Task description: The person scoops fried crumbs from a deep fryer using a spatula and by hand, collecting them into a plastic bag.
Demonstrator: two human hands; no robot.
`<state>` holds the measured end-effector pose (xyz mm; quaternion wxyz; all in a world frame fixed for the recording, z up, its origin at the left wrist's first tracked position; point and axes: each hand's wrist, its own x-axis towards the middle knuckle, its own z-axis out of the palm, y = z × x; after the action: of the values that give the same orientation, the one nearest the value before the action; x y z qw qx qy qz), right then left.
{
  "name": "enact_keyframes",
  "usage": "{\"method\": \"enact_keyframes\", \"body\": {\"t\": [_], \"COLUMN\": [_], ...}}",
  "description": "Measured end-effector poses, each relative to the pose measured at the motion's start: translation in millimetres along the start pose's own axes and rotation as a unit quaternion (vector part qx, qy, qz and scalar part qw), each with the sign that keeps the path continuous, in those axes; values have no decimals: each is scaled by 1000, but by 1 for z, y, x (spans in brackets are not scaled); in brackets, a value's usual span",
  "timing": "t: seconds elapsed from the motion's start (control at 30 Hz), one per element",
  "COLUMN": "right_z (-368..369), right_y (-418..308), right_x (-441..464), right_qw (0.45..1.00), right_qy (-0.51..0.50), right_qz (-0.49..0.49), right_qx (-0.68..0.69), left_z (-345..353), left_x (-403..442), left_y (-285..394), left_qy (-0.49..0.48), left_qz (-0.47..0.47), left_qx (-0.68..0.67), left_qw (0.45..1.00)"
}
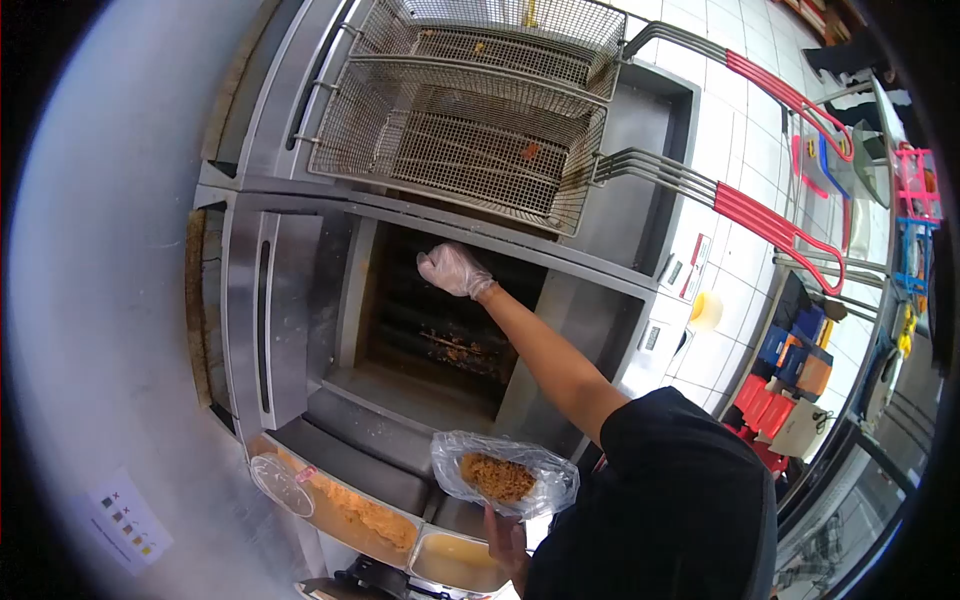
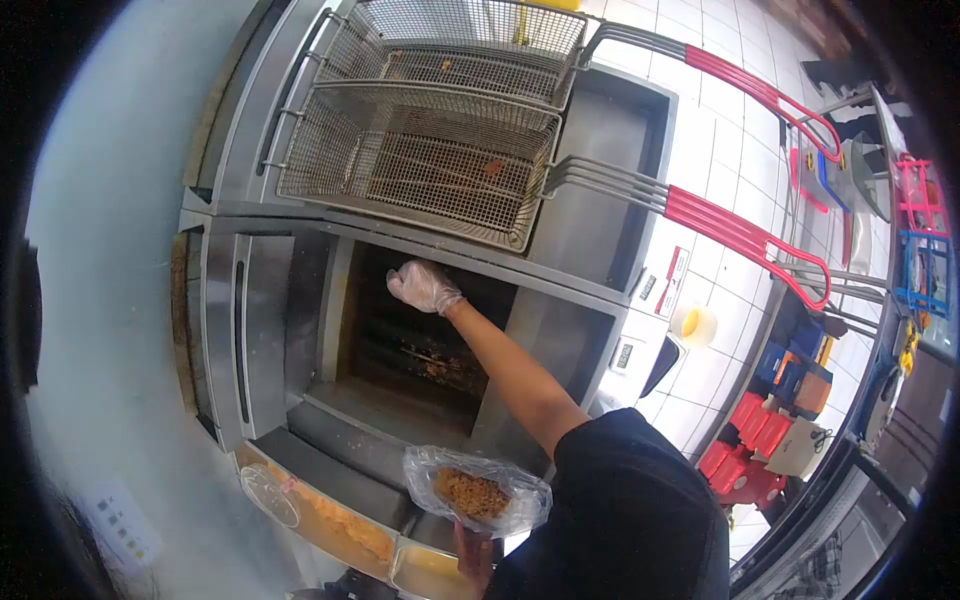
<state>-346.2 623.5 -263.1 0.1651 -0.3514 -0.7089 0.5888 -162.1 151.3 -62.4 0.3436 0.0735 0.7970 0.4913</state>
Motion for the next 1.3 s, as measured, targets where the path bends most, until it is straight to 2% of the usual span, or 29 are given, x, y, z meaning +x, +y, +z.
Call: {"method": "enact_keyframes", "body": {"t": [0.07,0.17,0.27,0.4,0.5,0.6,0.63,0.67,0.77,0.9,1.0,1.07,1.1,1.17,1.3], "right_z": [6,7,11,3,-6,8,14,23,26,40,55,47,49,62,42], "right_y": [14,35,58,69,68,54,35,21,1,14,60,72,77,64,37], "right_x": [-3,-11,-21,-36,-47,-61,-76,-84,-70,-26,2,29,37,21,32], "right_qw": [999,999,992,964,954,871,870,878,894,888,861,912,932,943,963], "right_qy": [6,12,-11,-50,-26,-68,-89,-82,-69,-103,-112,-28,8,-12,-27], "right_qz": [-23,0,-98,-204,-271,-409,-437,-440,-429,-444,-469,-393,-352,-320,-243], "right_qx": [-24,-35,-78,-165,-128,-265,-210,-170,-106,-60,-160,-112,-88,-87,-109], "left_z": [1,5,13,7,11,20,22,22,11,3,10,7,11,18,25], "left_x": [-1,4,8,7,1,1,-1,-1,-1,-16,-15,-10,-5,-2,1], "left_y": [-7,15,24,22,22,19,23,26,13,5,4,9,7,13,16], "left_qy": [8,-7,-3,-13,-13,-17,-16,-15,-20,37,43,44,58,69,66], "left_qz": [-17,-28,-48,-21,-19,-2,-15,-27,21,-12,-16,-32,-12,8,31], "left_qx": [-13,3,29,42,45,34,18,2,6,-22,-23,-9,0,-3,-23], "left_qw": [1000,1000,998,999,999,999,1000,1000,1000,999,999,998,998,998,997]}}
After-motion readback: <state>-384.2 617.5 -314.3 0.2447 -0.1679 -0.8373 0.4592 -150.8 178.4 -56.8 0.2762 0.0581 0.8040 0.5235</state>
